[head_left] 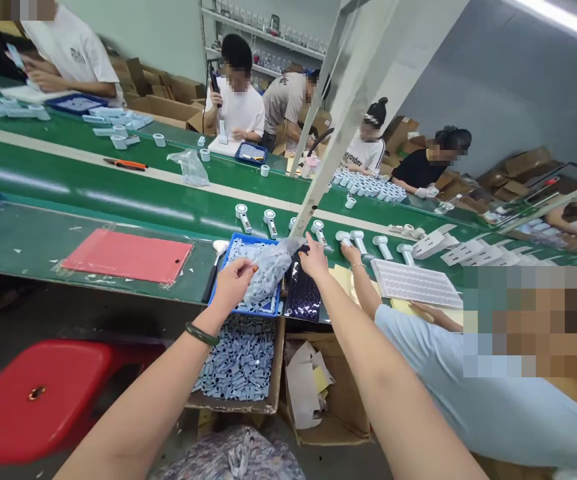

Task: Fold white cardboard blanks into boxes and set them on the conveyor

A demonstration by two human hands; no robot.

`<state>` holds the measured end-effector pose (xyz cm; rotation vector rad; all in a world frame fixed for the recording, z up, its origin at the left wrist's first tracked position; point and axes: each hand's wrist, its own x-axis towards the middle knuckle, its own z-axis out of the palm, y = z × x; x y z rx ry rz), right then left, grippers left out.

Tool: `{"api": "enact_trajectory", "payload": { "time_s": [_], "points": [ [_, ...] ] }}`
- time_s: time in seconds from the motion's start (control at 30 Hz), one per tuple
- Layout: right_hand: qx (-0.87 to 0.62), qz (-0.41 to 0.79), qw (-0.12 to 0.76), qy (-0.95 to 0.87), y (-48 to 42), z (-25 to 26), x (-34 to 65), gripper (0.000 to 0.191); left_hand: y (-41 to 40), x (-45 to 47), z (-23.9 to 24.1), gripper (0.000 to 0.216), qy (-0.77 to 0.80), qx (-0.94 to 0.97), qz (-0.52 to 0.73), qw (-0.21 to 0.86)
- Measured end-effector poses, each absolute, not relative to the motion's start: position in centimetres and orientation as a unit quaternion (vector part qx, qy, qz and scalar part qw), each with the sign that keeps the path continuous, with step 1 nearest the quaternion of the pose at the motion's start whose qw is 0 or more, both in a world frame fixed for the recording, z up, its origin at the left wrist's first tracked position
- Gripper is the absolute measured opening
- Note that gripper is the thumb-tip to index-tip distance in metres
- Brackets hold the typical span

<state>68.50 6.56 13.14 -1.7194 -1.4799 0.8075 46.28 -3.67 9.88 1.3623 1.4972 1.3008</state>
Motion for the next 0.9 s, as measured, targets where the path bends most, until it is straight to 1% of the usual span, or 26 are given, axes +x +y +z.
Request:
{"api": "enact_trajectory", "payload": {
  "time_s": [0.03, 0.07, 0.2, 0.23, 0.37, 0.5, 0.6, 0.7, 0.77, 0.9],
  "points": [
    [-0.664, 0.313, 0.35, -0.582, 6.6, 12.9, 68.7, 0.062, -3.9, 46.3, 10.3, 0.031, 0.583, 0.528, 0.505, 0.356],
    [-0.661, 0.315, 0.341, -0.59, 6.8, 12.7, 68.8, 0.056, -4.1, 46.4, 10.7, 0.031, 0.588, 0.524, 0.505, 0.353],
    [-0.648, 0.322, 0.322, -0.61, 8.0, 12.1, 68.7, 0.01, -4.6, 46.3, 11.6, 0.023, 0.616, 0.492, 0.506, 0.351],
    [-0.649, 0.319, 0.326, -0.609, 8.4, 12.0, 68.8, 0.002, -4.5, 46.3, 11.7, 0.02, 0.621, 0.482, 0.506, 0.356],
    [-0.669, 0.299, 0.356, -0.58, 10.6, 11.8, 69.1, 0.021, -3.5, 47.0, 12.1, 0.012, 0.623, 0.457, 0.499, 0.392],
    [-0.697, 0.29, 0.39, -0.528, 11.6, 11.8, 69.9, 0.028, -2.0, 48.4, 13.2, 0.016, 0.608, 0.461, 0.493, 0.418],
    [-0.7, 0.3, 0.416, -0.497, 11.8, 11.6, 70.3, 0.027, -0.6, 49.4, 14.4, 0.017, 0.593, 0.474, 0.487, 0.433],
    [-0.665, 0.335, 0.439, -0.503, 11.6, 11.6, 70.5, 0.018, 1.2, 50.5, 15.7, 0.019, 0.575, 0.49, 0.475, 0.451],
    [-0.61, 0.384, 0.44, -0.536, 11.0, 11.7, 70.3, 0.015, 2.6, 51.4, 16.4, 0.02, 0.566, 0.501, 0.464, 0.462],
    [-0.482, 0.491, 0.403, -0.604, 8.4, 11.4, 69.8, 0.016, 5.1, 53.4, 17.0, 0.023, 0.556, 0.51, 0.446, 0.482]
  ]
}}
